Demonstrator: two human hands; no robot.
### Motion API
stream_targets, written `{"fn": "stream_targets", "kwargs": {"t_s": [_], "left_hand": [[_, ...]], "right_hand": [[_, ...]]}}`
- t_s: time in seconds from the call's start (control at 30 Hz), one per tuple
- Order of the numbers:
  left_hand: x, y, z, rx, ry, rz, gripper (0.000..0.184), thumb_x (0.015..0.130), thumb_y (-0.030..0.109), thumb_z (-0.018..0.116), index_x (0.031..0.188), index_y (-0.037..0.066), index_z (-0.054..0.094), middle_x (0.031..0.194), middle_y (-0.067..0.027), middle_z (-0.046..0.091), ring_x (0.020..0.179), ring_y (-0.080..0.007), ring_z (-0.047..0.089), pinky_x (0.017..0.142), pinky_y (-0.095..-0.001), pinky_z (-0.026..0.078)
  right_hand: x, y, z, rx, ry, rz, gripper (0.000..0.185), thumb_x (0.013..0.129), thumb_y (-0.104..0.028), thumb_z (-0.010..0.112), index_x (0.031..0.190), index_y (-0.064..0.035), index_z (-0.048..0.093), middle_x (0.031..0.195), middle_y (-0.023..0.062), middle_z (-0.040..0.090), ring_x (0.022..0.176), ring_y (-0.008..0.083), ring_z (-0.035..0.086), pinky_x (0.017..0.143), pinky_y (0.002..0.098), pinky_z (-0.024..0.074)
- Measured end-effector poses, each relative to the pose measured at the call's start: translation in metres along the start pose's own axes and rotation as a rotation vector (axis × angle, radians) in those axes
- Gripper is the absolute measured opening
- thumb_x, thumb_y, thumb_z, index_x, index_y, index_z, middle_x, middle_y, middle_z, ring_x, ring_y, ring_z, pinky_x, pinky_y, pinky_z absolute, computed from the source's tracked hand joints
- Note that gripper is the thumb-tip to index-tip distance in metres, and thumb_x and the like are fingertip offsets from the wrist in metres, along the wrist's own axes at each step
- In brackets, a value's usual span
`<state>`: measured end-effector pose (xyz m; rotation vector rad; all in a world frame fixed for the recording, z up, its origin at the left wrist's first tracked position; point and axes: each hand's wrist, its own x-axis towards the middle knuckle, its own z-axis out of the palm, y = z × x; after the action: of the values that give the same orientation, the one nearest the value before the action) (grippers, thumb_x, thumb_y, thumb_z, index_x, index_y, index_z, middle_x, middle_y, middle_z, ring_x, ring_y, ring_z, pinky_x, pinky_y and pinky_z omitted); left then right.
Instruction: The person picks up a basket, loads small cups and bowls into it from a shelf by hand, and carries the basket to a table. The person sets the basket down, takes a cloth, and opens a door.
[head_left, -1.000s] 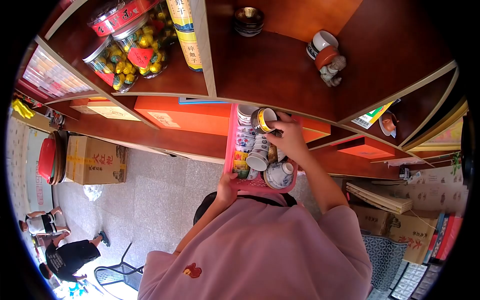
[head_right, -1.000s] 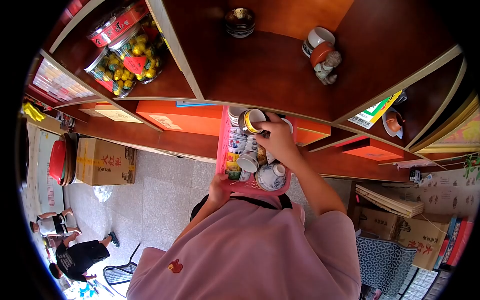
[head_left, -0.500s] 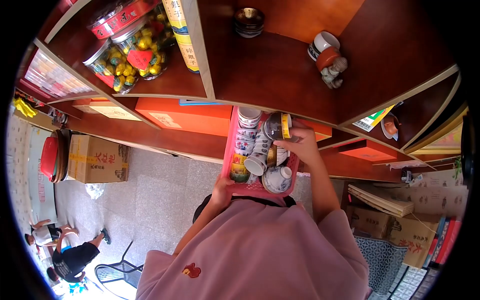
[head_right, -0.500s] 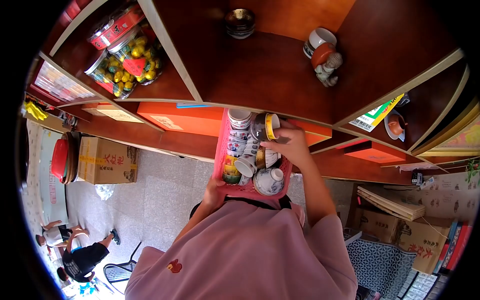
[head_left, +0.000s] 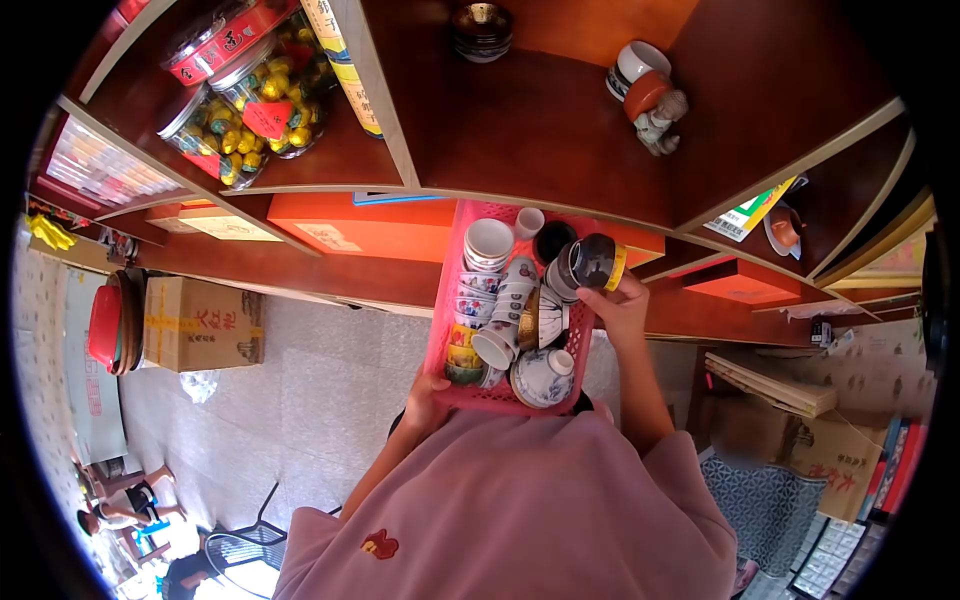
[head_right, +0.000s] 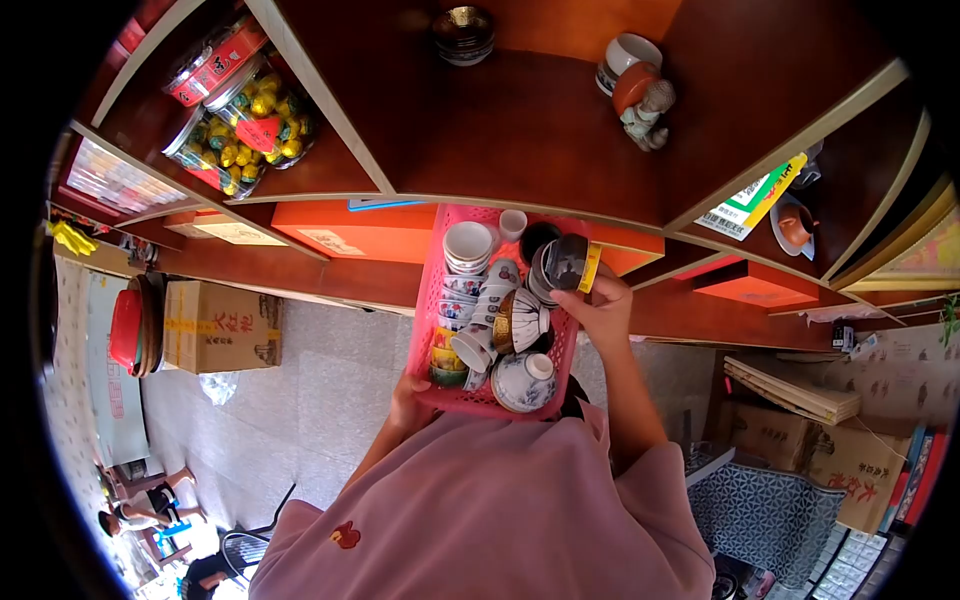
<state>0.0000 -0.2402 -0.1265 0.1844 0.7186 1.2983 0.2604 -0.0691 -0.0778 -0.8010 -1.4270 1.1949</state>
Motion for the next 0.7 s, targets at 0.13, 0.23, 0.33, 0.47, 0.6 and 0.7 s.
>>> {"fn": "stream_targets", "kwargs": {"t_s": [0.13,0.23,0.33,0.47,0.6,0.7], "left_hand": [[-0.019,0.0,-0.001,0.018,-0.038,0.027,0.078,0.066,0.014,0.052,0.14,-0.005,0.033,0.134,-0.0198,0.049,0.123,-0.032,0.05,0.105,-0.0414,0.04],[-0.037,-0.001,-0.008,0.029,-0.026,0.003,0.075,0.067,0.013,0.051,0.138,-0.006,0.035,0.134,-0.0203,0.049,0.123,-0.0323,0.05,0.106,-0.0415,0.039],[-0.055,0.0,-0.011,0.059,0.023,-0.025,0.072,0.069,0.011,0.051,0.137,-0.006,0.037,0.132,-0.0201,0.051,0.122,-0.032,0.051,0.105,-0.041,0.039],[-0.076,0.0,-0.007,0.007,0.002,-0.045,0.069,0.071,0.01,0.05,0.136,-0.007,0.037,0.131,-0.0196,0.052,0.12,-0.0316,0.053,0.104,-0.0406,0.041],[-0.093,0.014,0.009,0.097,-0.036,-0.025,0.067,0.073,0.011,0.051,0.136,-0.007,0.038,0.131,-0.0195,0.052,0.12,-0.031,0.053,0.103,-0.0406,0.041],[-0.104,0.028,0.029,0.154,-0.041,-0.024,0.067,0.074,0.012,0.053,0.137,-0.006,0.037,0.133,-0.0189,0.051,0.122,-0.0303,0.052,0.105,-0.0405,0.039]], "right_hand": [[-0.023,-0.009,0.023,-0.001,0.096,-0.01,0.027,0.073,0.009,0.075,0.099,0.005,0.069,0.11,0.0093,0.063,0.099,0.0154,0.06,0.086,0.0281,0.0479],[-0.041,-0.017,0.035,-0.042,0.121,-0.048,0.028,0.073,0.009,0.075,0.1,0.0054,0.069,0.11,0.009,0.063,0.098,0.0156,0.061,0.085,0.0279,0.0486],[-0.056,-0.027,0.047,-0.009,0.183,-0.062,0.03,0.072,0.009,0.076,0.1,0.006,0.069,0.108,0.0089,0.064,0.097,0.0153,0.061,0.082,0.0273,0.0491],[-0.074,-0.045,0.055,-0.103,0.204,-0.114,0.026,0.074,0.008,0.075,0.099,0.0035,0.069,0.107,0.0066,0.065,0.097,0.0148,0.06,0.086,0.0291,0.0463],[-0.077,-0.068,0.065,-0.066,0.248,-0.163,0.026,0.074,0.008,0.074,0.1,0.0037,0.068,0.107,0.0061,0.065,0.098,0.0146,0.06,0.086,0.0289,0.0461],[-0.075,-0.09,0.065,-0.1,0.258,-0.187,0.03,0.071,0.008,0.076,0.1,0.0053,0.07,0.108,0.0118,0.066,0.097,0.0178,0.062,0.084,0.0291,0.0481]]}}
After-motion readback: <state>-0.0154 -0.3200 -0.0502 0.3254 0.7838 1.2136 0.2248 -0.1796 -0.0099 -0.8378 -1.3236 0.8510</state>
